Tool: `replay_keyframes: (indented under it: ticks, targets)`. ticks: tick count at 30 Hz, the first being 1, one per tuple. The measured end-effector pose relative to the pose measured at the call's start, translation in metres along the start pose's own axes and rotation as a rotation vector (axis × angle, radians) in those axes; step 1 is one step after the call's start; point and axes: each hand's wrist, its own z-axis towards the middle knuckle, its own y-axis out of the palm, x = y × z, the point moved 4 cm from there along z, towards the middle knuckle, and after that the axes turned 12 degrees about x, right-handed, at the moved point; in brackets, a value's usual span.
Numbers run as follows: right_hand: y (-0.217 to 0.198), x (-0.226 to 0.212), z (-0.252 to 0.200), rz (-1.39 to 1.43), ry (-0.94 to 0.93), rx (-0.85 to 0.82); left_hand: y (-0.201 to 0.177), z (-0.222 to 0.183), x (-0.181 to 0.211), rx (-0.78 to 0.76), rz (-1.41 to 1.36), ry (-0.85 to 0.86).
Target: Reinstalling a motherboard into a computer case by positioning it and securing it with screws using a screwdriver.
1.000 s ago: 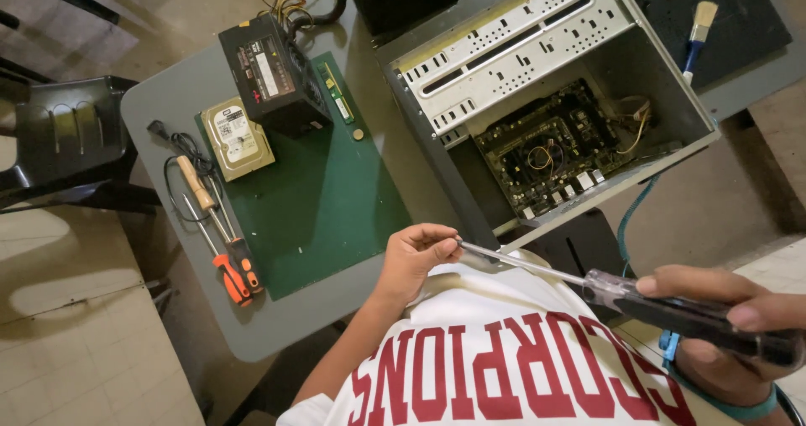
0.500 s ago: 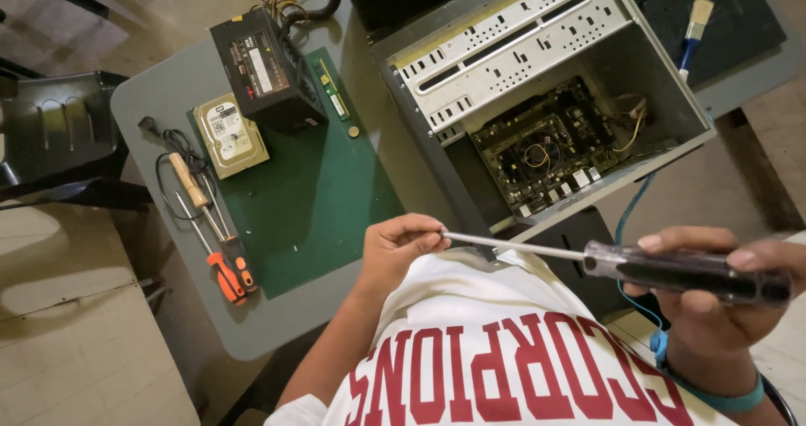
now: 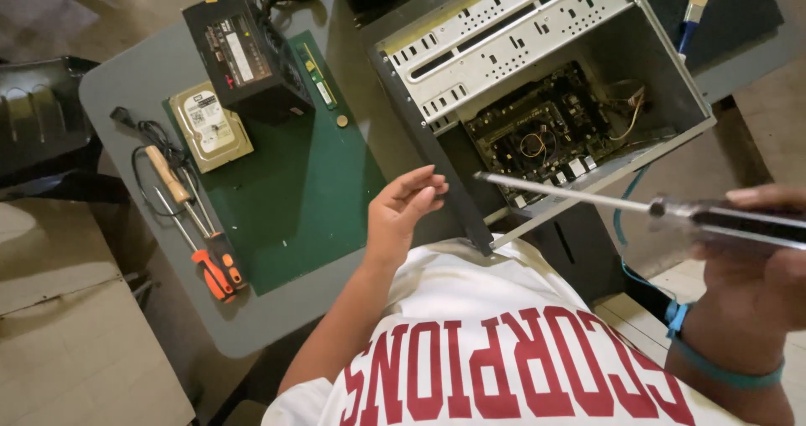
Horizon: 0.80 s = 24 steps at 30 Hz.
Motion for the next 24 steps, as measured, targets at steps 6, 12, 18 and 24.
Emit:
replay_keyframes:
  ticks: [6,12,18,24]
  targets:
    - [0.047,0.034,0.039,0.443,-0.089,-0.054,-0.029,-0.003,-0.023,0.140,0.122,-0.149]
    - [0.132,0.023,0.069,0.097,-0.214,-0.045,-0.049,-0.008,-0.038,0.241,0.112,-0.217]
    - [0.146,0.035,0.071,-0.033,-0.087,-0.128,-0.051,-0.012,-0.029,0.284,0.149,-0.213]
    - [0.164,0.050,0.083,0.022,-0.211,-0.120,-0.056,-0.005,-0.048,0.266,0.141,-0.211]
